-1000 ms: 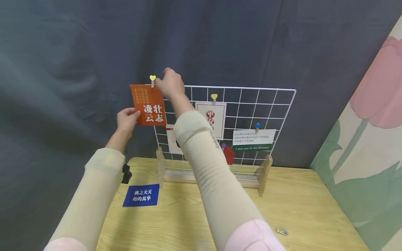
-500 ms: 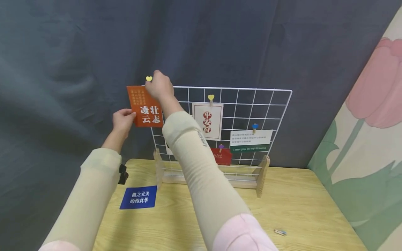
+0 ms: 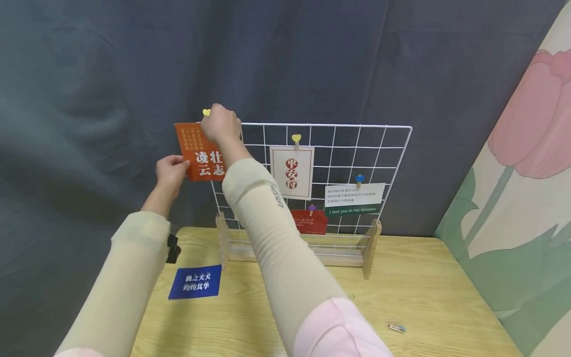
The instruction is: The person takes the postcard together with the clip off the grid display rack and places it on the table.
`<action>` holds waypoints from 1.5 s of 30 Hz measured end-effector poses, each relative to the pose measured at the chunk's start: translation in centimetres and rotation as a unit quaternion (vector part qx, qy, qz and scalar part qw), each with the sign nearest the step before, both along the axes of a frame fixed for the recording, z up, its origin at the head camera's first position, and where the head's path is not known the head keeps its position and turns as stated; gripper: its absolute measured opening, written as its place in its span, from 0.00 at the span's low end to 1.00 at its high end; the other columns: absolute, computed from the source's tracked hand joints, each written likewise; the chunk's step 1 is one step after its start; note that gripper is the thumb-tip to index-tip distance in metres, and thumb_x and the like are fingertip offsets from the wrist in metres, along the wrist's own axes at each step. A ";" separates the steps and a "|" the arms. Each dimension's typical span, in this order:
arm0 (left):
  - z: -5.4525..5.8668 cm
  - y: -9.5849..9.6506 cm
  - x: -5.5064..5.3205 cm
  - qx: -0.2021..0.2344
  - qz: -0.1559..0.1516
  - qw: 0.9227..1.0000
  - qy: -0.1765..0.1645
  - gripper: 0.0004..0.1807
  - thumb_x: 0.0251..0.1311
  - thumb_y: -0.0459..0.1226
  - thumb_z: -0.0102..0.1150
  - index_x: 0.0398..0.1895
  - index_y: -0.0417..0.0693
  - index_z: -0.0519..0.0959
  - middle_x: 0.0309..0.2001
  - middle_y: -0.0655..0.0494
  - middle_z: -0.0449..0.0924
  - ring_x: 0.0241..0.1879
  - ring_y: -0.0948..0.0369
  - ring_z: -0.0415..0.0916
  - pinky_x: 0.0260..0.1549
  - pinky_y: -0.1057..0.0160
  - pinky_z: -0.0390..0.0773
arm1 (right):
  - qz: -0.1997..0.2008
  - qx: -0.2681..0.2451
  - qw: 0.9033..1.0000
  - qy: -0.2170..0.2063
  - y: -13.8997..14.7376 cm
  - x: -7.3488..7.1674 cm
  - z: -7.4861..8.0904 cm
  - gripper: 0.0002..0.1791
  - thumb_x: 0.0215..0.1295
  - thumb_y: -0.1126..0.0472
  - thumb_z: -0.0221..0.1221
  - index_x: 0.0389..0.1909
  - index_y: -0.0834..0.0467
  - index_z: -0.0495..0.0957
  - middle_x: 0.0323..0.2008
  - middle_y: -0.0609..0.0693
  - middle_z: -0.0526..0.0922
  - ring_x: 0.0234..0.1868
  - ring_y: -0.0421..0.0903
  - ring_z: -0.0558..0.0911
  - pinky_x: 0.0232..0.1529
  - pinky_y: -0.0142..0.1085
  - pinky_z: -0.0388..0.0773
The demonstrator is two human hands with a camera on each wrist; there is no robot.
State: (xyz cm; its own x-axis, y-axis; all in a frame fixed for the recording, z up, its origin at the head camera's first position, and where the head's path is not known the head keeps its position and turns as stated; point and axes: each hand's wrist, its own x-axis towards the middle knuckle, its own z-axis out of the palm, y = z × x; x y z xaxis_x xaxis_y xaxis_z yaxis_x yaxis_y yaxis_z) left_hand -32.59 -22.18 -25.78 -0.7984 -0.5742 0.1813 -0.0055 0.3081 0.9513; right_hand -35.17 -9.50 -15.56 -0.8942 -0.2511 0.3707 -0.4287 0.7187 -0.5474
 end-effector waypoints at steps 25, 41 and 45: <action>0.1 -0.6 0.7 0.001 0.006 1.000 -0.002 0.13 0.57 0.33 0.49 0.44 0.35 0.73 0.40 0.45 0.71 0.39 0.56 0.68 0.36 0.63 0.70 | -0.003 -0.079 0.996 -0.032 -0.9 0.6 0.2 0.21 0.63 0.54 0.45 0.57 0.53 0.65 0.50 0.43 0.72 0.50 0.39 0.68 0.50 0.31 0.54; -0.1 -0.2 1.1 0.006 0.007 1.000 0.006 0.12 0.57 0.34 0.50 0.42 0.35 0.74 0.39 0.46 0.72 0.37 0.58 0.67 0.33 0.65 0.70 | -0.057 -0.088 0.994 -0.011 -1.4 0.8 -0.2 0.18 0.62 0.53 0.48 0.52 0.50 0.71 0.46 0.41 0.75 0.47 0.39 0.68 0.48 0.32 0.56; -0.1 -0.1 1.1 0.011 0.002 1.000 0.010 0.12 0.57 0.34 0.50 0.42 0.35 0.74 0.40 0.45 0.72 0.38 0.57 0.67 0.35 0.63 0.70 | -0.068 -0.092 0.993 -0.003 -1.5 0.7 -0.3 0.17 0.62 0.51 0.49 0.50 0.49 0.73 0.44 0.41 0.76 0.45 0.39 0.69 0.47 0.31 0.56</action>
